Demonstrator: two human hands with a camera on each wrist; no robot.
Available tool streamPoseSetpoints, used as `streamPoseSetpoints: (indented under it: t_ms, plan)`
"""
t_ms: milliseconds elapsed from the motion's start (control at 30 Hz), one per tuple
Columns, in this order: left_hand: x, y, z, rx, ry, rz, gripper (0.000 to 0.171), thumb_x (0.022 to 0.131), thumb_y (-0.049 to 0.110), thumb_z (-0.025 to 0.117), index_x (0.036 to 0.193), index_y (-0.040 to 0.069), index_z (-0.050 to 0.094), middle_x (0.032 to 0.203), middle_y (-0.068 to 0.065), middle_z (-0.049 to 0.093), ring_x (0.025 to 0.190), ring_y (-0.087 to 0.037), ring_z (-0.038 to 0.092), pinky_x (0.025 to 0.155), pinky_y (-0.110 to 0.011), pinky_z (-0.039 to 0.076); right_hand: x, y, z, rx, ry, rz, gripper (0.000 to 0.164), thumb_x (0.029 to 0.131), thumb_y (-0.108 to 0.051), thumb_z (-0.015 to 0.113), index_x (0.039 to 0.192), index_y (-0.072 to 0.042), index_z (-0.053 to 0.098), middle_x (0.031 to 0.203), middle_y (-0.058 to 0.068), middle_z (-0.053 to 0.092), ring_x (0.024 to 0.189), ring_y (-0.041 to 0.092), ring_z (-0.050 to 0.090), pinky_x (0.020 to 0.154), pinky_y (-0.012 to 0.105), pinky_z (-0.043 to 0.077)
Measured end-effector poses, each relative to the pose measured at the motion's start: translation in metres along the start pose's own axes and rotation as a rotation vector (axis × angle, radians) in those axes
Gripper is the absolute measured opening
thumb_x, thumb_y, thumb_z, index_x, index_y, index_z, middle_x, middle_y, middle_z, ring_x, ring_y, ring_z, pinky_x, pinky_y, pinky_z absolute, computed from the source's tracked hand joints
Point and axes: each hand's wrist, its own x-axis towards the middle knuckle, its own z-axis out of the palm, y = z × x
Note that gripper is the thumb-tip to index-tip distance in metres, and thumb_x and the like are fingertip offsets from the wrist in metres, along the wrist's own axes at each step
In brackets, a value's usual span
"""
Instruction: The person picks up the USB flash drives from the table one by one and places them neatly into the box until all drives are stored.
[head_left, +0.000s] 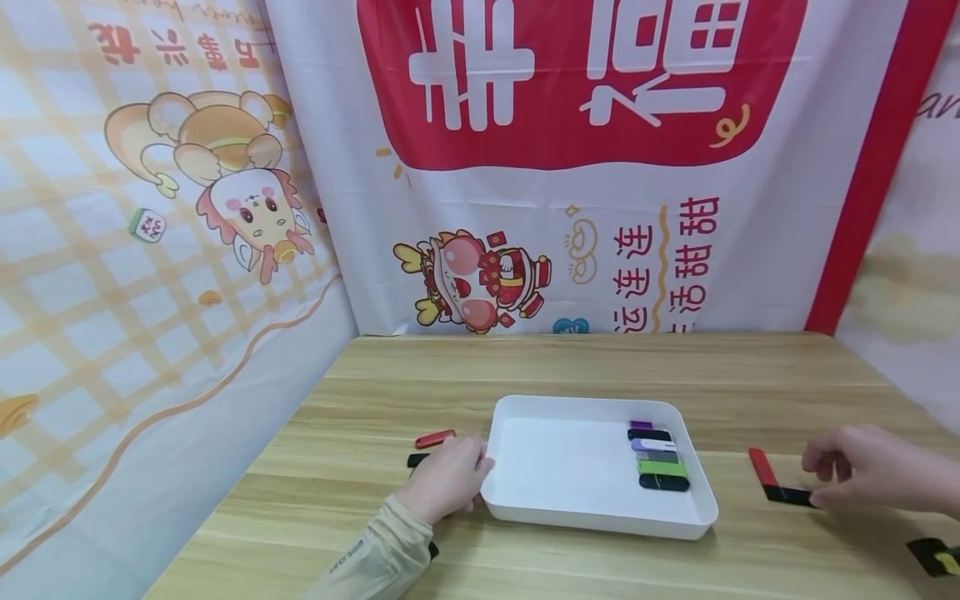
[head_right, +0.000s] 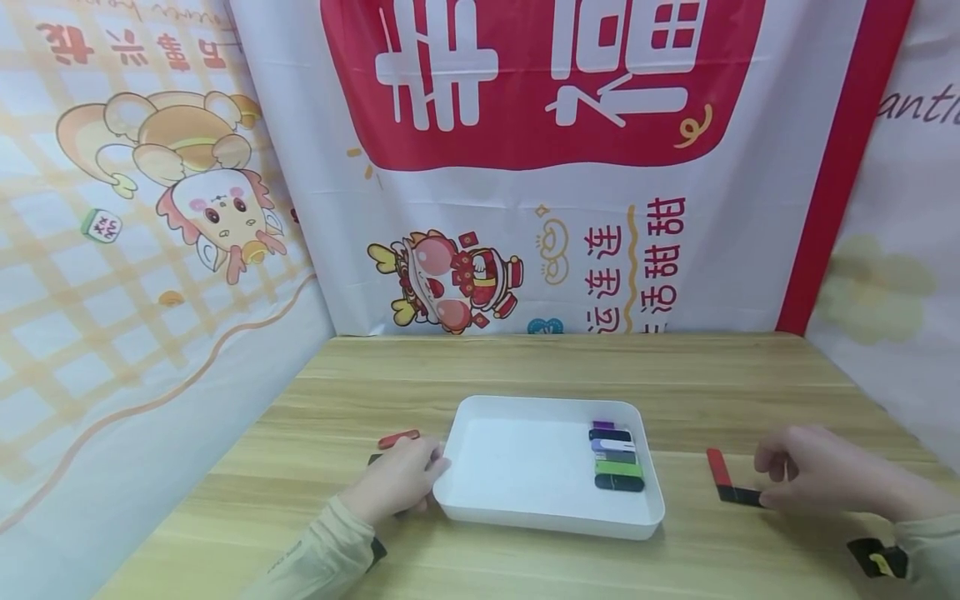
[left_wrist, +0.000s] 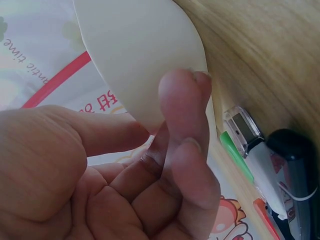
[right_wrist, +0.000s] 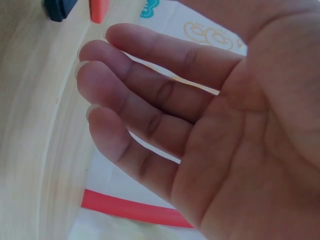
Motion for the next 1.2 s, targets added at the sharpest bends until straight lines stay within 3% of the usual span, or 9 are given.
streamPoseSetpoints:
  t_ms: [133,367,533,900,1200]
  plan:
    - [0.0,0.0,-0.001,0.001,0.001,0.003,0.02,0.101,0.016,0.057,0.081,0.013,0.056,0.06,-0.001,0.055,0.044,-0.013,0.058,0.042,-0.027,0.043,0.004,-0.001,0.001,-0.003,-0.027,0.091,0.024,0.076,-0.023,0.084,0.088,-0.012,0.065,0.075,-0.008,0.054,0.063,0.003,0.046,0.056,0.026,0.044]
    - [-0.001,-0.002,0.0,-0.006,0.001,-0.007,0.017,0.1,0.016,0.057,0.084,0.012,0.058,0.061,-0.001,0.055,0.044,-0.013,0.058,0.042,-0.028,0.043,0.005,0.001,0.005,-0.008,-0.04,0.056,0.022,0.076,-0.022,0.083,0.088,-0.015,0.066,0.074,-0.011,0.053,0.065,0.002,0.046,0.056,0.026,0.043]
    - [-0.001,-0.002,0.0,0.004,0.01,0.032,0.02,0.101,0.014,0.056,0.081,0.012,0.057,0.06,-0.001,0.054,0.043,-0.013,0.058,0.042,-0.027,0.043,0.005,0.002,0.006,-0.002,-0.049,0.044,0.021,0.077,-0.02,0.083,0.088,-0.015,0.066,0.074,-0.011,0.053,0.065,0.003,0.046,0.056,0.026,0.042]
    - [0.0,-0.001,0.0,-0.001,0.001,0.024,0.018,0.101,0.014,0.056,0.083,0.011,0.059,0.062,-0.001,0.055,0.044,-0.013,0.058,0.042,-0.028,0.044,0.008,0.002,0.01,0.014,-0.078,0.141,0.019,0.078,-0.018,0.083,0.088,-0.016,0.067,0.074,-0.008,0.054,0.065,0.006,0.046,0.058,0.026,0.044]
    - [0.0,-0.001,0.0,0.006,0.004,0.029,0.019,0.101,0.015,0.056,0.083,0.012,0.058,0.061,-0.001,0.054,0.043,-0.013,0.057,0.042,-0.027,0.043,0.007,0.005,0.011,0.037,-0.098,0.075,0.017,0.079,-0.018,0.082,0.086,-0.019,0.067,0.074,-0.011,0.055,0.065,0.004,0.047,0.058,0.026,0.043]
